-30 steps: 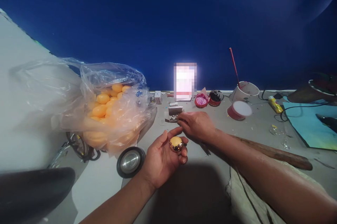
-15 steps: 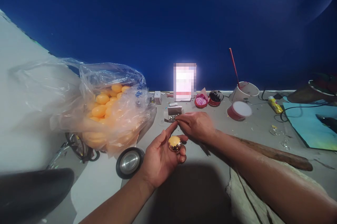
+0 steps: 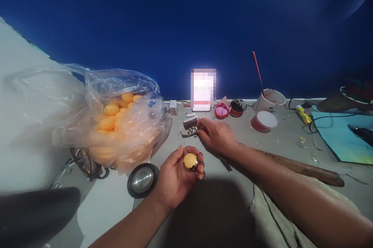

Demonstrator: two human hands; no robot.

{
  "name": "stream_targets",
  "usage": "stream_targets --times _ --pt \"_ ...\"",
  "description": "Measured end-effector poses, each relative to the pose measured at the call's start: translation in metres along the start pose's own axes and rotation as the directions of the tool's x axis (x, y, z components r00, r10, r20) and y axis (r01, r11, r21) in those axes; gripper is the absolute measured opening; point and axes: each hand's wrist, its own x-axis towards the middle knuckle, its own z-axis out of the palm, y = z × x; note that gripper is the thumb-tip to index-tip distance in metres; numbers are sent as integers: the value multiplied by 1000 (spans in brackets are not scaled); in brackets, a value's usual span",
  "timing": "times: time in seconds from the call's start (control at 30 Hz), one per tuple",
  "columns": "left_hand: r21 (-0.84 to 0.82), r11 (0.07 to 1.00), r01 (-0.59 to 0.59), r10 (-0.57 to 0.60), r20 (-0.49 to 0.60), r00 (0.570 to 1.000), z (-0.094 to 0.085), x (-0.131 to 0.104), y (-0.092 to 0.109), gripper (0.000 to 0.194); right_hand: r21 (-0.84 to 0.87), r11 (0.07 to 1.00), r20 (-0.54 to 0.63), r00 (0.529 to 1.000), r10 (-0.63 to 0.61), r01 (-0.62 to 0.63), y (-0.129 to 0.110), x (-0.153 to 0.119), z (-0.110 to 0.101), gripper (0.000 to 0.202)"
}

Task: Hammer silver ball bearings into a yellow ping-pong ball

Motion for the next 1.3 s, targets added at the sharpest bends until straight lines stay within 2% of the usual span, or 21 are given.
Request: stream_targets --times 0.07,0.17,0.23,0.33,0.5,0.67,0.77,0.87,0.93,1.0,1.07,1.17,1.3 --pt "-5 999 39 -39 35 999 1 -2 -1 33 43 998 -11 999 -36 37 1 1 0 14" --pt "-14 997 71 -70 63 996 2 -2 0 33 87 983 19 986 -163 161 4 2 1 16" --pt "-14 998 68 -67 62 996 2 -2 0 33 71 975 54 975 -214 210 5 2 2 18" --pt "-21 997 72 -70 52 996 1 -1 0 33 4 974 97 969 -227 227 6 3 5 17" --pt "-23 998 57 -55 63 996 2 0 -1 38 -16 979 133 971 -201 204 5 5 4 18" --pt "39 999 33 -36 91 995 3 -1 -2 46 31 994 148 983 -106 102 4 7 2 12" --pt "129 992 -11 -2 106 994 2 -1 -4 40 126 983 97 985 -146 133 7 6 2 11" --pt "206 975 -85 63 111 992 1 0 -6 43 258 946 7 979 -202 194 9 8 -3 12" --pt "279 952 -129 105 99 990 1 1 -8 46 337 925 -25 984 -177 175 8 13 -11 12" --pt "338 923 -181 152 110 982 1 2 -9 44 375 921 8 993 -118 106 5 18 -23 11" --pt "355 909 -219 186 124 975 2 2 -10 42 363 931 66 995 -77 48 0 21 -36 11" --pt "361 904 -227 193 127 973 4 0 -12 39 314 948 85 993 -77 47 -6 15 -48 11" --pt "412 886 -211 168 140 976 4 -2 -14 27 236 970 41 997 -70 59 -8 -4 -38 10"
